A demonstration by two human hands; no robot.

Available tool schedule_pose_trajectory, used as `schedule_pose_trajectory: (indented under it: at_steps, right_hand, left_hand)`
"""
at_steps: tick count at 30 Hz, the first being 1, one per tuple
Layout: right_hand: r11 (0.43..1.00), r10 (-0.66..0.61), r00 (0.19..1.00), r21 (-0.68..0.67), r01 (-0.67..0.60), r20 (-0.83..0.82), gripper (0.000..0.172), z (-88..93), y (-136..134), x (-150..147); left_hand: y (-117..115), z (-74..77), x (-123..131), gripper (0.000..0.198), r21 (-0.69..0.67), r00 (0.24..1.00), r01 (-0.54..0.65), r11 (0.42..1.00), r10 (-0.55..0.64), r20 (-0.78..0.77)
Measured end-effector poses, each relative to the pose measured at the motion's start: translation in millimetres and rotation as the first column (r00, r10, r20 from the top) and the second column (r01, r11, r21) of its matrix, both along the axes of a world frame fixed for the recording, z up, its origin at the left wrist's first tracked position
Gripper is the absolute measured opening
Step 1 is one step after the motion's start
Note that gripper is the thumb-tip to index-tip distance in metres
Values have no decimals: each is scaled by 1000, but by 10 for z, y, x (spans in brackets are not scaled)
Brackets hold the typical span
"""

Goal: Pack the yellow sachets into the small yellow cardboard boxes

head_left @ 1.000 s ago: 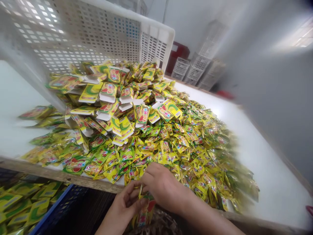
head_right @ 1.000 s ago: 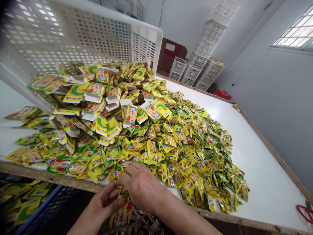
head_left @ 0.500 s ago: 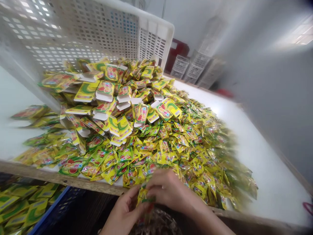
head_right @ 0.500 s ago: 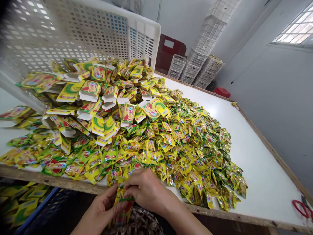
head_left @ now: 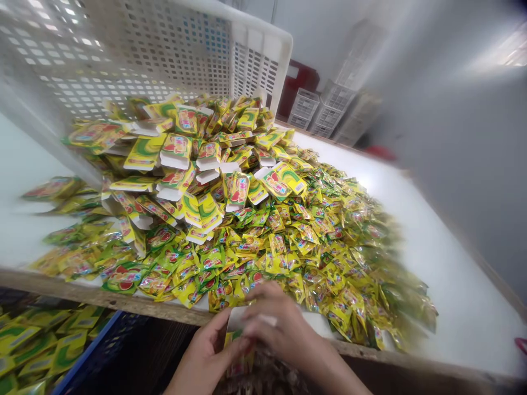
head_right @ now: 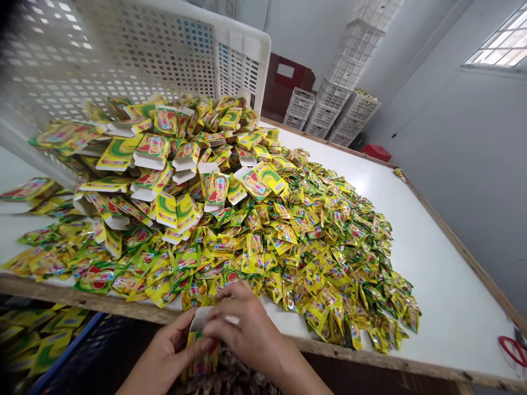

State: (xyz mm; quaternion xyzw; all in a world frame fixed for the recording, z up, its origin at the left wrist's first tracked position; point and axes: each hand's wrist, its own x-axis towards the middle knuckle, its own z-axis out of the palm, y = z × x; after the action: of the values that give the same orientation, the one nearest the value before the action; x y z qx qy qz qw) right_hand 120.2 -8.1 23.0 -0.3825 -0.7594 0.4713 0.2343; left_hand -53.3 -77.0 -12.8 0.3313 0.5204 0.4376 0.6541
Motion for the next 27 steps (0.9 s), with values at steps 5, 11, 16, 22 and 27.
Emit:
schedule_pose_trajectory:
  at_steps: [5,11,16,22,27]
  right_hand:
    - [712,-377,881,-698,79,-285,39,-227,-112,-4]
    - [495,-472,767,-851,-176,-434,43,-296,-186,-5]
    - [363,-538,800,-930,-63,-265,37,-334,-201,-118]
    - [805,-399,876,-561,193,-270,18,-314,-206,-134]
    - [677,-478,844,-715,177,-243,30,-334,-193,-118]
  left_hand:
    - [-26,88,-64,46,-300,922,-76,951,182,342]
    - [37,233,-175,43,-345,886,78,935,94,454]
    - [48,255,-185,32,-333,941,71,940,48,336]
    - [57,-7,-277,31,-164,986,-72,984,45,-161]
    - [33,-162,-305,30,-46,943,-15,999,-1,-332]
